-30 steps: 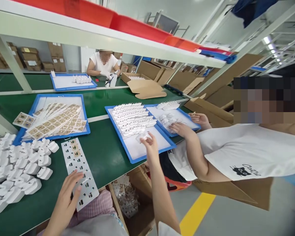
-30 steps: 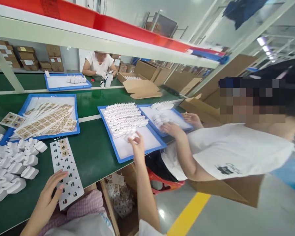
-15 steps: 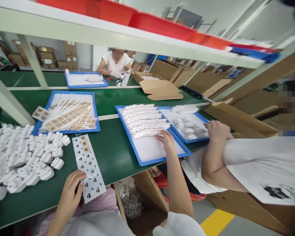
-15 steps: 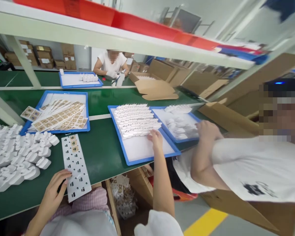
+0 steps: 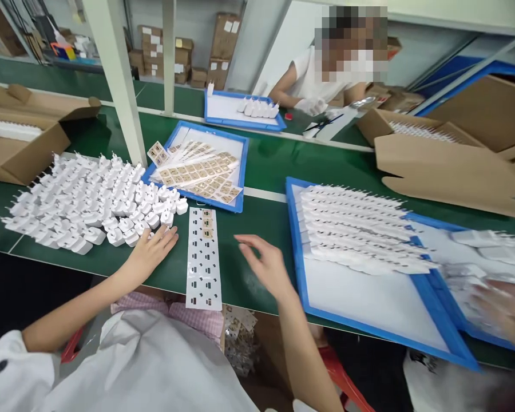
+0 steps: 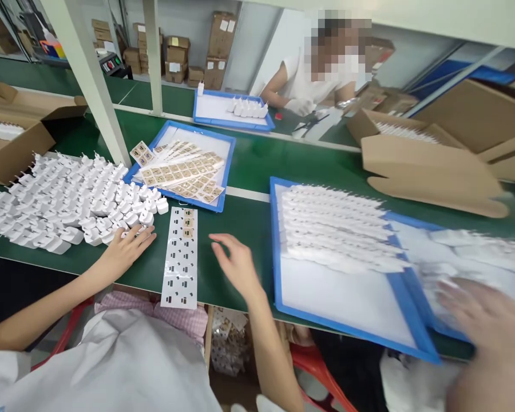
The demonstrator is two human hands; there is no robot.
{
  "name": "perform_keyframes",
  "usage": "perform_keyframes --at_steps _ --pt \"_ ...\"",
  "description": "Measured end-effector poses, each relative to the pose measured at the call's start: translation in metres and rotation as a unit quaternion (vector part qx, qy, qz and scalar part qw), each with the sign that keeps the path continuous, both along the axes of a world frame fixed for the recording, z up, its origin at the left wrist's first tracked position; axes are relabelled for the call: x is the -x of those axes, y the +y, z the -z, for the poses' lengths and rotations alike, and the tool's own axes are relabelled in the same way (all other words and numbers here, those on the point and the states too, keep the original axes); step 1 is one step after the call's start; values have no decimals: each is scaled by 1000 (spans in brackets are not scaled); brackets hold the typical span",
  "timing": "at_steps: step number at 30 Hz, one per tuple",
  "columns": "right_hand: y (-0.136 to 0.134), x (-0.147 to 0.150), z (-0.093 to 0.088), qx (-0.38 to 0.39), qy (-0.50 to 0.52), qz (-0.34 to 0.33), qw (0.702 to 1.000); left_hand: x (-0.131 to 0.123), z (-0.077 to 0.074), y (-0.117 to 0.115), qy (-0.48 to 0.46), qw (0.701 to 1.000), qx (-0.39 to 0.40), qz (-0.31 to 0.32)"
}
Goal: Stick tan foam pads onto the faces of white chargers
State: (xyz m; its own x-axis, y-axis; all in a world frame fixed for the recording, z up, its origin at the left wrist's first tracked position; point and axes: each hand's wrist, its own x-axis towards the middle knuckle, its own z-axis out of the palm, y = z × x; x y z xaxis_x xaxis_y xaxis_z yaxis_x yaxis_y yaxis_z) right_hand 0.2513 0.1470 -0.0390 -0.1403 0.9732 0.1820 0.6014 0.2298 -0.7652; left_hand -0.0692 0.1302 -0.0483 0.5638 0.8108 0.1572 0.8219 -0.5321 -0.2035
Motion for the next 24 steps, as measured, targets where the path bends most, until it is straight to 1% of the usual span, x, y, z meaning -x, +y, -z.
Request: perform_keyframes --at_steps 1,2,4,6,9,12,15,17,19,22,23,24 --pt "10 15 6 3 -32 -30 999 -1 2 4 -7 1000 8 5" --pt "20 27 13 3 -53 -40 998 -3 5 8 -15 1000 13 5" --pt "35 44 27 -1 -82 -32 996 -9 10 15 -28 1000 12 -7" --pt "44 54 39 -5 -101 -16 995 -15 13 22 -36 999 6 -17" --pt "47 59 54 -15 -125 -5 992 -22 13 31 -50 998 8 -22" --pt "47 60 64 -25 -138 2 990 -22 7 36 -69 997 16 -23" --pt "50 59 69 -34 -142 8 989 -21 0 33 -83 996 24 -22" --pt "52 60 71 -41 -142 11 989 -23 -2 28 -91 995 24 -30" --pt "53 61 71 -47 -143 9 989 -30 0 21 -162 984 44 -54" --pt "52 62 69 -57 -149 2 987 -47 10 17 -311 940 110 -81" --pt "51 62 69 -60 -153 -1 986 -53 14 18 -343 926 132 -83" --pt "50 62 68 -63 -156 -4 986 -59 18 21 -358 918 149 -82"
